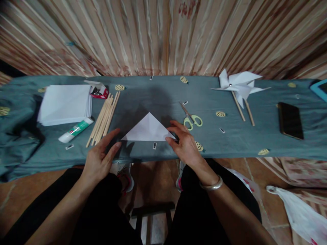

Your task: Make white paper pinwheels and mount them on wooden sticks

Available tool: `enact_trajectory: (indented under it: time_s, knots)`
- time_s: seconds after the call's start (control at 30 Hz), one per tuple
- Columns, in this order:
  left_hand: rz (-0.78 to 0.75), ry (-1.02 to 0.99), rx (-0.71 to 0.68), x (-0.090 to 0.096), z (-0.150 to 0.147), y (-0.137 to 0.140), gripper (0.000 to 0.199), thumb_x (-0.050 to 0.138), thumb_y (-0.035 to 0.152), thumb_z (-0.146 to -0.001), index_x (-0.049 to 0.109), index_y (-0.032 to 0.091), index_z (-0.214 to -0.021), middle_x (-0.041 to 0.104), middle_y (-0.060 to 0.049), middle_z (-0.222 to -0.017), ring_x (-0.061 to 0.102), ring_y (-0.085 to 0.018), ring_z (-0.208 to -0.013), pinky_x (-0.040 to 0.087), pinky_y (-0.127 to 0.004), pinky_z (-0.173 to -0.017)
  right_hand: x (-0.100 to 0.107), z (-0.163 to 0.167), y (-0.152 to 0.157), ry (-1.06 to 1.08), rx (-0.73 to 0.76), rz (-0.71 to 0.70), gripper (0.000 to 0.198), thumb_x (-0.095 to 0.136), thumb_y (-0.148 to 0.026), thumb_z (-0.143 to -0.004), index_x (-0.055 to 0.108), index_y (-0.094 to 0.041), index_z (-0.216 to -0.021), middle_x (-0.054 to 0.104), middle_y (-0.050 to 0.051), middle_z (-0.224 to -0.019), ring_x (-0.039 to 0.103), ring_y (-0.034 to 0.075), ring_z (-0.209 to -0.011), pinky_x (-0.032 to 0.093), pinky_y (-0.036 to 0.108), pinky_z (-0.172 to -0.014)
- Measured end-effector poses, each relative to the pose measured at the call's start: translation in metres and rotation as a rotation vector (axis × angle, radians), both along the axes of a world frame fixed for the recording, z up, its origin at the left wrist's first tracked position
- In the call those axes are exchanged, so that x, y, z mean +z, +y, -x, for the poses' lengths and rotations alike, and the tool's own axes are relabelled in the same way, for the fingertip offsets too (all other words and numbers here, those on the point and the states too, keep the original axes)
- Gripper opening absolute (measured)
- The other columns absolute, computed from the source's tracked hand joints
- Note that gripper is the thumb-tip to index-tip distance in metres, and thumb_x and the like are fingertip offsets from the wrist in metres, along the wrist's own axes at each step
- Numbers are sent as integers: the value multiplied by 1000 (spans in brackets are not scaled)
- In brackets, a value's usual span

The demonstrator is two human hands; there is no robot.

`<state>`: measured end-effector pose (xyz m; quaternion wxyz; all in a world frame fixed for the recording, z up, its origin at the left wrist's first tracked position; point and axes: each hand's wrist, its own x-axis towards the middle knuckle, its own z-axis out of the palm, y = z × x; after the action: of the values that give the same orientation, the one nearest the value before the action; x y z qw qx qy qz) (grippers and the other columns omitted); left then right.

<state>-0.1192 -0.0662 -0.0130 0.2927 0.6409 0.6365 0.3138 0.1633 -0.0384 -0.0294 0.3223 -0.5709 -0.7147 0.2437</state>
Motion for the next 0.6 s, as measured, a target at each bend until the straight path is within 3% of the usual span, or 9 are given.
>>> enact_trajectory:
  time_s: [0.1, 0.23, 0.3, 0.37, 0.47, 0.6]
  knots:
    - [55, -144, 73, -2, -6, 5, 62, 54, 53, -89, 52, 16, -138, 54, -14, -143, 54, -33, -127, 42, -49, -109, 3, 4, 2, 86, 12, -25, 10, 59, -27, -85, 68, -23, -86, 61, 9, -133, 58, 26, -124, 43, 51, -107]
    - [42, -391, 97, -6, -13, 15, 69, 62, 52, -84, 47, 15, -141, 47, -16, -149, 45, -31, -137, 37, -47, -113, 14, 6, 8, 137, -11, -113, 10, 59, -23, -83, 69, -24, -83, 58, 7, -137, 56, 25, -126, 42, 51, -109]
    - [95, -531, 111, -4, -18, 21, 77, 68, 52, -79, 46, 14, -141, 50, -18, -146, 49, -31, -134, 42, -45, -109, 19, 6, 12, 160, -13, -145, 10, 60, -22, -82, 69, -24, -84, 56, 6, -140, 55, 25, -128, 41, 52, -110]
    - [175, -646, 117, 0, -25, 28, 80, 75, 51, -70, 51, 14, -137, 59, -17, -137, 57, -31, -125, 47, -44, -103, 23, 5, 16, 186, -16, -166, 9, 61, -21, -81, 70, -24, -83, 56, 5, -140, 54, 26, -129, 39, 54, -110]
    - [293, -788, 98, 6, -36, 36, 67, 82, 48, -60, 69, 13, -115, 74, -12, -110, 68, -29, -105, 54, -37, -90, 26, 4, 21, 230, -48, -186, 10, 61, -20, -80, 70, -24, -83, 57, 5, -139, 52, 26, -131, 38, 54, -112]
    - [459, -899, 112, 7, -48, 35, 50, 86, 48, -52, 76, 12, -85, 76, -9, -85, 71, -22, -73, 55, -28, -60, 26, 3, 25, 308, -91, -189, 9, 61, -20, -81, 69, -24, -84, 57, 6, -139, 53, 25, -131, 38, 50, -114]
